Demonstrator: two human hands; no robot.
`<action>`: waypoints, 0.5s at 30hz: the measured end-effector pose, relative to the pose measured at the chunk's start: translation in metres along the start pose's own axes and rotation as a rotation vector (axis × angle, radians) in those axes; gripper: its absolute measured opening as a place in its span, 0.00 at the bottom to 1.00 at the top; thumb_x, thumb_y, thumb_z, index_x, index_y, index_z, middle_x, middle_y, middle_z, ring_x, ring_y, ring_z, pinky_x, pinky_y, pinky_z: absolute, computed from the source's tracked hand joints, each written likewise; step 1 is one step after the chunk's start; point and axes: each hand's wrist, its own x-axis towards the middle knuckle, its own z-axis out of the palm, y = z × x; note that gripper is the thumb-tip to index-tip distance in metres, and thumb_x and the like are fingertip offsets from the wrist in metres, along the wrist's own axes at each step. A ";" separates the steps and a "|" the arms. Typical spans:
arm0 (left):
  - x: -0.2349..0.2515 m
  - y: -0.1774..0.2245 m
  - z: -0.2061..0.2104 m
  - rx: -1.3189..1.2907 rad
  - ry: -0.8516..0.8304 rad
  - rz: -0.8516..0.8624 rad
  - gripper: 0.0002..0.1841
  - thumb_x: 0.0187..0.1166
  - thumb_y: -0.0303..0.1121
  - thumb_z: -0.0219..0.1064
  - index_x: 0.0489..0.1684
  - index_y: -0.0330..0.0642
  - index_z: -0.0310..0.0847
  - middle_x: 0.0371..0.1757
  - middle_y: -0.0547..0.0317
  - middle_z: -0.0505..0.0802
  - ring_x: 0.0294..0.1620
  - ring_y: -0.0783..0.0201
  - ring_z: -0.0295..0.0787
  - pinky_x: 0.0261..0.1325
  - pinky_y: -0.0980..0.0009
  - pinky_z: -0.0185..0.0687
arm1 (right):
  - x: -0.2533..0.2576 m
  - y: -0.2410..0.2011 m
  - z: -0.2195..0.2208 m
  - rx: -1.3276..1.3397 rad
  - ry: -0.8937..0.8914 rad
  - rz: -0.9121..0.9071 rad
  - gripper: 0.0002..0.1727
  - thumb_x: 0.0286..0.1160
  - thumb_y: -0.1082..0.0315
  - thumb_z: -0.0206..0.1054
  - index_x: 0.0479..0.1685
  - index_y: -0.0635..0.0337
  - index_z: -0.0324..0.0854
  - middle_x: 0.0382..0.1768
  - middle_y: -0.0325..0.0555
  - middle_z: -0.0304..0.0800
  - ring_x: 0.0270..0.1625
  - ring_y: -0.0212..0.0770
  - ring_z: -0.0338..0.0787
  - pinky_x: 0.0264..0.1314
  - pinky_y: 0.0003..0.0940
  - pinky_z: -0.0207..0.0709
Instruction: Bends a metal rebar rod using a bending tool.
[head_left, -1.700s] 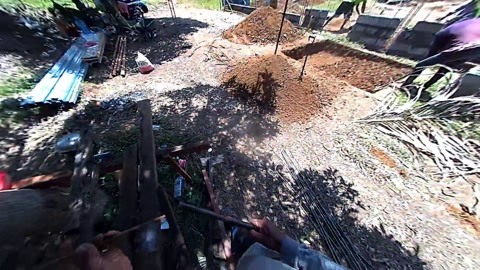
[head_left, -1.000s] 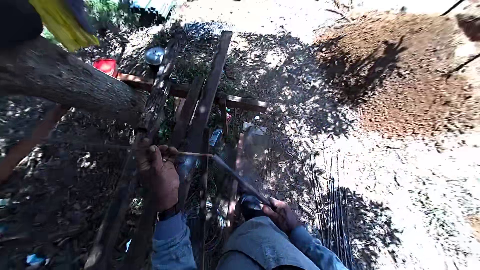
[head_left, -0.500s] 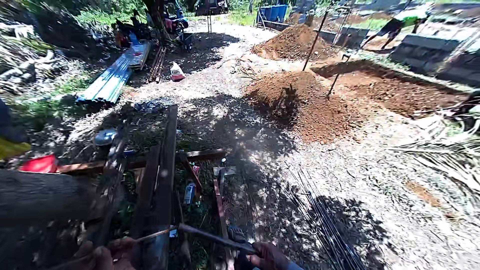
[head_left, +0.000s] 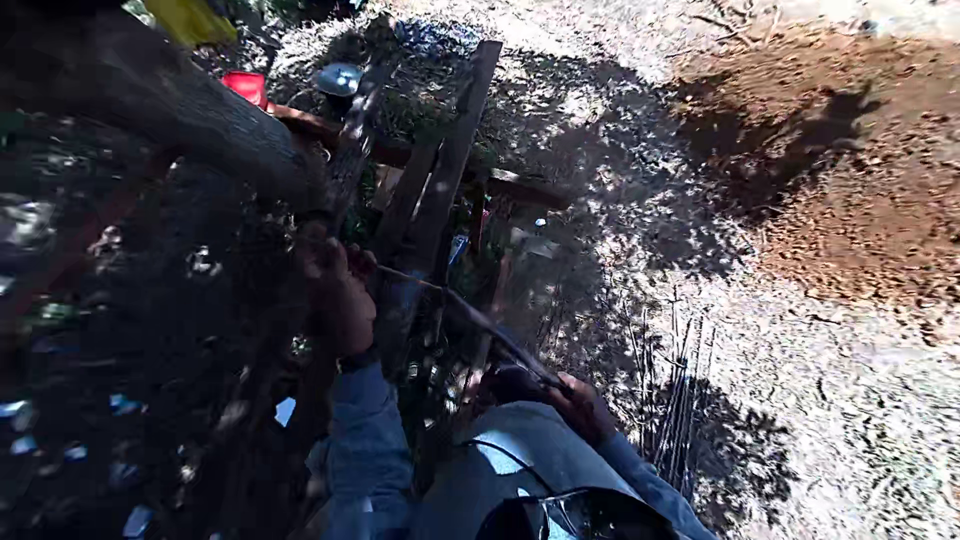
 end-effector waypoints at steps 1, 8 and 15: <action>0.001 -0.001 -0.008 -0.020 -0.029 -0.004 0.18 0.92 0.39 0.57 0.78 0.57 0.67 0.42 0.62 0.89 0.36 0.62 0.90 0.43 0.60 0.93 | 0.000 -0.001 0.004 0.014 0.014 -0.028 0.23 0.76 0.45 0.67 0.37 0.59 0.88 0.24 0.49 0.89 0.30 0.49 0.90 0.37 0.58 0.83; 0.010 -0.001 -0.027 -0.143 -0.028 0.020 0.18 0.92 0.34 0.56 0.77 0.49 0.67 0.38 0.54 0.87 0.33 0.57 0.89 0.42 0.56 0.93 | 0.001 -0.002 0.014 -0.003 -0.008 -0.051 0.27 0.74 0.38 0.65 0.37 0.54 0.88 0.22 0.44 0.87 0.26 0.44 0.88 0.32 0.55 0.81; 0.008 0.000 -0.038 -0.108 0.012 0.011 0.21 0.92 0.36 0.57 0.82 0.47 0.64 0.42 0.50 0.87 0.35 0.54 0.90 0.42 0.55 0.93 | 0.005 -0.007 0.010 -0.110 -0.042 -0.060 0.27 0.76 0.41 0.64 0.39 0.59 0.88 0.23 0.51 0.88 0.29 0.53 0.89 0.35 0.63 0.81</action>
